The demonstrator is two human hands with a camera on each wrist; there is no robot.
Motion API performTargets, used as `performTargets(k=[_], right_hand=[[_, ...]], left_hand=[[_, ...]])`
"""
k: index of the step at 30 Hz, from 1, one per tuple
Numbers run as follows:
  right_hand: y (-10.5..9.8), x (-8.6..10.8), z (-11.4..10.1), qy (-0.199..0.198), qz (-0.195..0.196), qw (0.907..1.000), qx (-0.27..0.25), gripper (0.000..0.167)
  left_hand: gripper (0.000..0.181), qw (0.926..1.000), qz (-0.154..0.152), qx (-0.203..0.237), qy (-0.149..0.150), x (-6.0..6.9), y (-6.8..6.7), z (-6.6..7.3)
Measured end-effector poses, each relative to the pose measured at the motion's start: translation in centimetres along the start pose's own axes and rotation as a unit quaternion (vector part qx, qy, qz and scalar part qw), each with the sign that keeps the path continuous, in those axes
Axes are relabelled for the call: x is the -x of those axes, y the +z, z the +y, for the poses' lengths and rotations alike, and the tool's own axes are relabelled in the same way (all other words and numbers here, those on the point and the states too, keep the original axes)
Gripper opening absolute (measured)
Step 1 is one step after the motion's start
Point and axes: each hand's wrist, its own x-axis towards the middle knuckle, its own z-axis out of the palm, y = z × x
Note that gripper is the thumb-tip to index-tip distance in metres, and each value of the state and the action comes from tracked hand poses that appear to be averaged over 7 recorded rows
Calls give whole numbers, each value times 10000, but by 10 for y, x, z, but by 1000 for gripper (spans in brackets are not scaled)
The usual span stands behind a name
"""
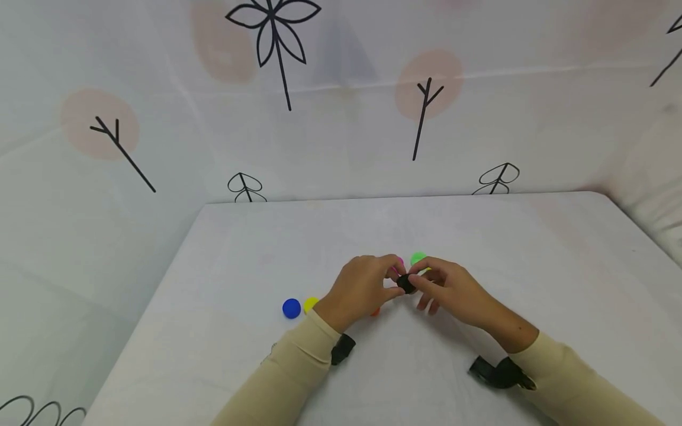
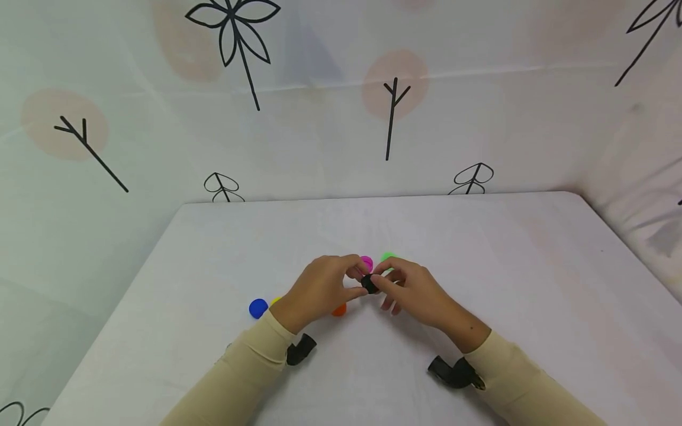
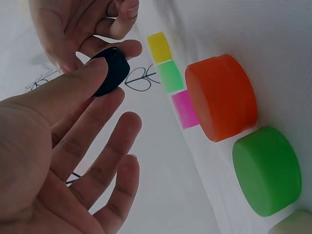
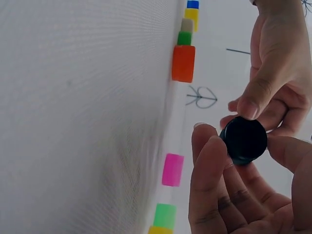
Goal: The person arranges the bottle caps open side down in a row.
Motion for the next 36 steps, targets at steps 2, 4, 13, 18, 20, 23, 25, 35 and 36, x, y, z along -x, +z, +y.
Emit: performTargets(k=[2, 4, 13, 18, 20, 23, 25, 35, 36], right_hand=[[0, 0, 0, 8, -11, 10000, -15, 27], [0, 0, 0, 26, -30, 10000, -47, 27], [1, -1, -2, -18, -83, 9998, -160, 28], [2, 1, -4, -60, -27, 10000, -51, 25], [3, 1, -4, -88, -21, 10000, 0, 25], [4, 2, -5, -171, -27, 9998, 53, 25], [4, 1, -4, -241, -41, 9997, 77, 25], [9, 2, -2, -535, -113, 9981, 267, 29], [9, 2, -2, -569, -118, 9979, 296, 29]], left_hand=[[29, 10000, -10, 9, 6, 0, 0, 0], [29, 10000, -40, 18, 5, 0, -1, -1], [34, 9972, -569, 242, -430, -1, -9, -5], [34, 9924, -999, 289, -652, -1, -14, -9], [34, 9915, -1086, 308, -650, -1, -15, -10], [34, 9904, -1191, 348, -606, 0, -17, -12], [34, 9890, -1292, 393, -604, 0, -17, -13], [28, 9821, -1678, 627, -587, 1, -16, -18], [28, 9819, -1685, 640, -579, 1, -16, -18]])
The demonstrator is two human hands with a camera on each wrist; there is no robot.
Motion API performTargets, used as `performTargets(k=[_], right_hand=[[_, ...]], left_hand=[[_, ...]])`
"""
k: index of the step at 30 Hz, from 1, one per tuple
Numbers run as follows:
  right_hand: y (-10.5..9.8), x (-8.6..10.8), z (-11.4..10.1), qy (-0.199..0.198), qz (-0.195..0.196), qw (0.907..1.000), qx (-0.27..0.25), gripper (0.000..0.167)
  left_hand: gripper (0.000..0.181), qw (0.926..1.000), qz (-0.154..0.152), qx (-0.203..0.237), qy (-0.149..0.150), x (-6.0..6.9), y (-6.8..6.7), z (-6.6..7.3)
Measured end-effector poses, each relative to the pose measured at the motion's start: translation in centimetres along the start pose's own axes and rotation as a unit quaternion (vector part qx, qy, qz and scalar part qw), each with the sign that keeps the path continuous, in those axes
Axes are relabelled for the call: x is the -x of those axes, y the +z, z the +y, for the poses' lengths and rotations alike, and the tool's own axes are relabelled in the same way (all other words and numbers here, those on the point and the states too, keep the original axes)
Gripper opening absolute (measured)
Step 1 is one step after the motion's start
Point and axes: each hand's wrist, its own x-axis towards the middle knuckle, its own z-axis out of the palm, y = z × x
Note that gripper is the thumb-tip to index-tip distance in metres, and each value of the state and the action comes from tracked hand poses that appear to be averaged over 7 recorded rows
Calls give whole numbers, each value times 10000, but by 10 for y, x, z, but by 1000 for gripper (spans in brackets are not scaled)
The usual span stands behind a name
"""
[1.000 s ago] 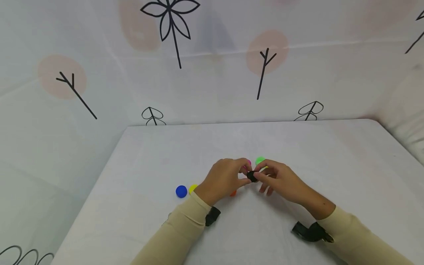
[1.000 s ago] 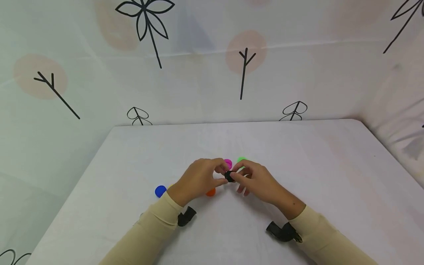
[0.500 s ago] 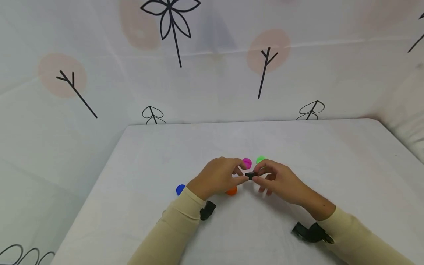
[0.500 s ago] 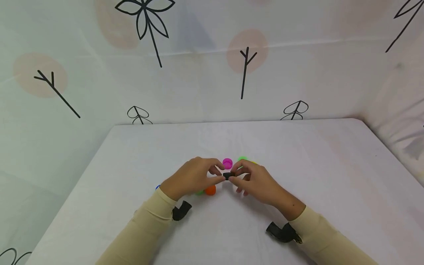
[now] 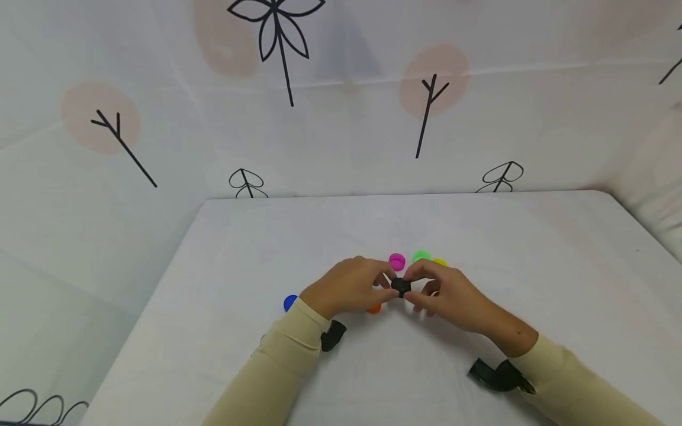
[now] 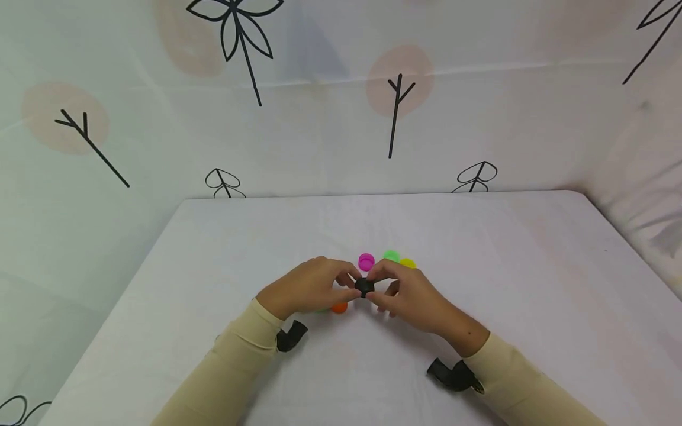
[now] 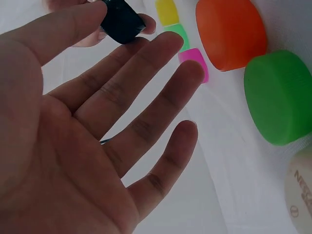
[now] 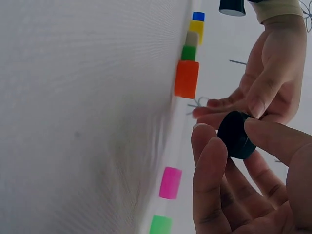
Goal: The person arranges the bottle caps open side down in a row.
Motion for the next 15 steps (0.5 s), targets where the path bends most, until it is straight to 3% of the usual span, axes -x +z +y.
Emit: performTargets(k=[15], right_hand=[[6, 2, 3, 79, -79, 9992, 389, 33]], left_hand=[[25, 9998, -108, -163, -11, 0, 4, -2]])
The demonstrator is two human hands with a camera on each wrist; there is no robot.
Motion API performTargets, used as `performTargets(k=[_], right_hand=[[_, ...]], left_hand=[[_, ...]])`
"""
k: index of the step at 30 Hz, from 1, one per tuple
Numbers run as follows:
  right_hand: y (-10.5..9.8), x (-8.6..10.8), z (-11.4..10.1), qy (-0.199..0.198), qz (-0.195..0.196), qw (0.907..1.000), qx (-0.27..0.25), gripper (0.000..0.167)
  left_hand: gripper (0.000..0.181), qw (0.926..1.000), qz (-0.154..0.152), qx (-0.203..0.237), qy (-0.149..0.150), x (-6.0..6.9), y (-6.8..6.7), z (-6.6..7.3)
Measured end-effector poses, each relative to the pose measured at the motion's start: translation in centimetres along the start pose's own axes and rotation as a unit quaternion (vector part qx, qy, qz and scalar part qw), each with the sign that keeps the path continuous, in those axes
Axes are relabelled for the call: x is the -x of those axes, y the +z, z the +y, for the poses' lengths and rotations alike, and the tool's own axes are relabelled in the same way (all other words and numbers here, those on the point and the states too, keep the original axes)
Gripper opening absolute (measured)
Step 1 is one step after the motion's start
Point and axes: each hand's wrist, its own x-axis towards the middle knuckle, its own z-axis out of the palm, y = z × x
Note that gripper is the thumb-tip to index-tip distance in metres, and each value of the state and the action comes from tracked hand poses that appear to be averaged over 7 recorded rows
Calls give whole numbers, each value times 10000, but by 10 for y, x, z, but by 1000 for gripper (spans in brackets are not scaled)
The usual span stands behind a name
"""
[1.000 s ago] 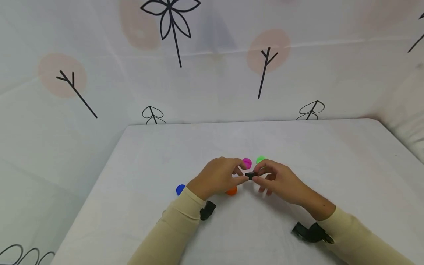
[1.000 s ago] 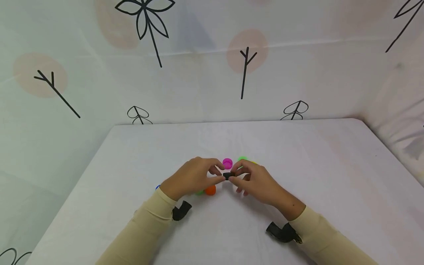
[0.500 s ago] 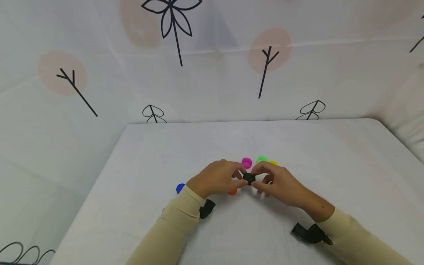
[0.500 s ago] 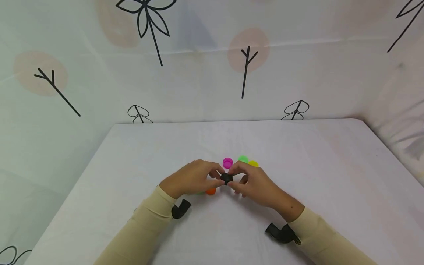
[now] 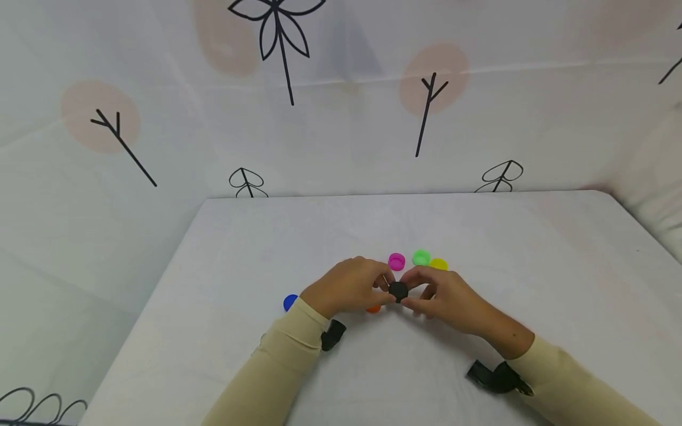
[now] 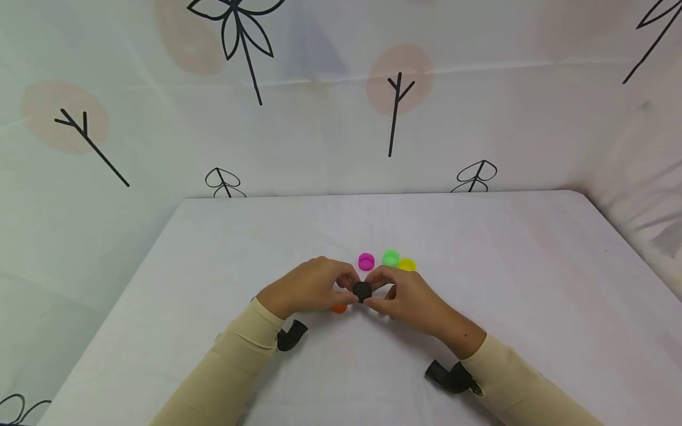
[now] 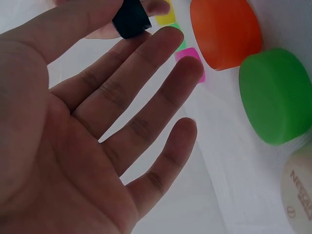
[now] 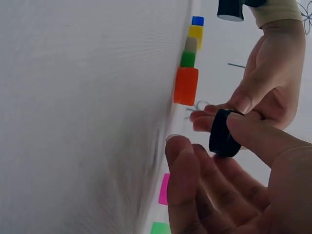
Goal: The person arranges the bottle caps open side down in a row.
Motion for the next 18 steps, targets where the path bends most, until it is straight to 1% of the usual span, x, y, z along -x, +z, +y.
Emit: performTargets(k=[9, 18], right_hand=[[3, 0, 5, -70, -125, 9995, 290, 33], [6, -1, 6, 78, -386, 9986, 343, 34]], left_hand=[[26, 9993, 3, -349, -104, -3, 7, 1], [24, 9980, -10, -631, -100, -2, 10, 2]])
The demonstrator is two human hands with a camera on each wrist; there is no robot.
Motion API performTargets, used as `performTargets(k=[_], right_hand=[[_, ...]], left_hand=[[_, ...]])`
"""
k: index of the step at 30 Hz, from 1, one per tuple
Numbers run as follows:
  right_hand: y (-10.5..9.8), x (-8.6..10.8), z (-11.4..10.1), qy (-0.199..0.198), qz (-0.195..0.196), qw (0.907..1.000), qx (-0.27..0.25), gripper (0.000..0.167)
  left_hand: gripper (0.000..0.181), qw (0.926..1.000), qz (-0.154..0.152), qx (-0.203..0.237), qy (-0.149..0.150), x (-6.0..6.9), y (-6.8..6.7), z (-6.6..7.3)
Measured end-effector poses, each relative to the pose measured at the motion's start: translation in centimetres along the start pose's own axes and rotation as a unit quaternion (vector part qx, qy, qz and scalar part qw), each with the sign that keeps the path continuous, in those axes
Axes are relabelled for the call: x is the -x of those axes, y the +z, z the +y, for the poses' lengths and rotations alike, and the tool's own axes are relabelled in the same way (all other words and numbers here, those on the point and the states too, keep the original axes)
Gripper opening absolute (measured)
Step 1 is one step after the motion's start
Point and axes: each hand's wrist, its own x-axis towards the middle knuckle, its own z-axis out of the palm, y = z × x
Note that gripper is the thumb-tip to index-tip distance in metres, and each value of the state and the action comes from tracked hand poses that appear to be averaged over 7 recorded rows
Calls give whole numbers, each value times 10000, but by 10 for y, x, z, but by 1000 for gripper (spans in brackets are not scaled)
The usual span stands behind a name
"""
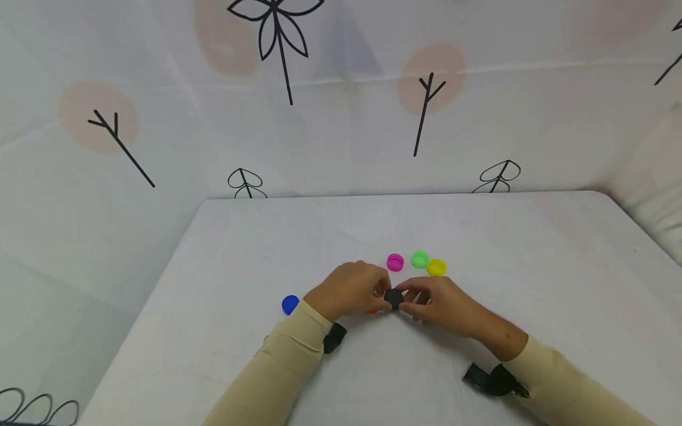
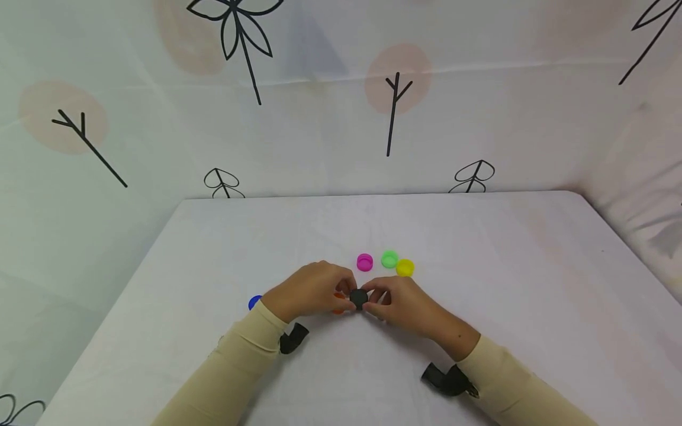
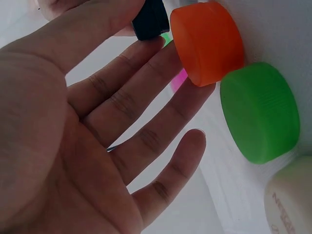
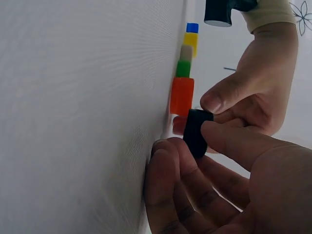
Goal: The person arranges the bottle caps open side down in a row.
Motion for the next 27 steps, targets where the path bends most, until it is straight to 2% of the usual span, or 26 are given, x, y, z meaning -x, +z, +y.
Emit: performTargets(k=[15, 27], right_hand=[[0, -3, 1, 91, -148, 9997, 141, 31], [-1, -5, 1, 157, -143, 9996, 185, 29]], left_hand=[[24, 9996, -10, -276, -28, -6, 6, 1], [24, 9988, 145, -461, 49, -7, 8, 2]])
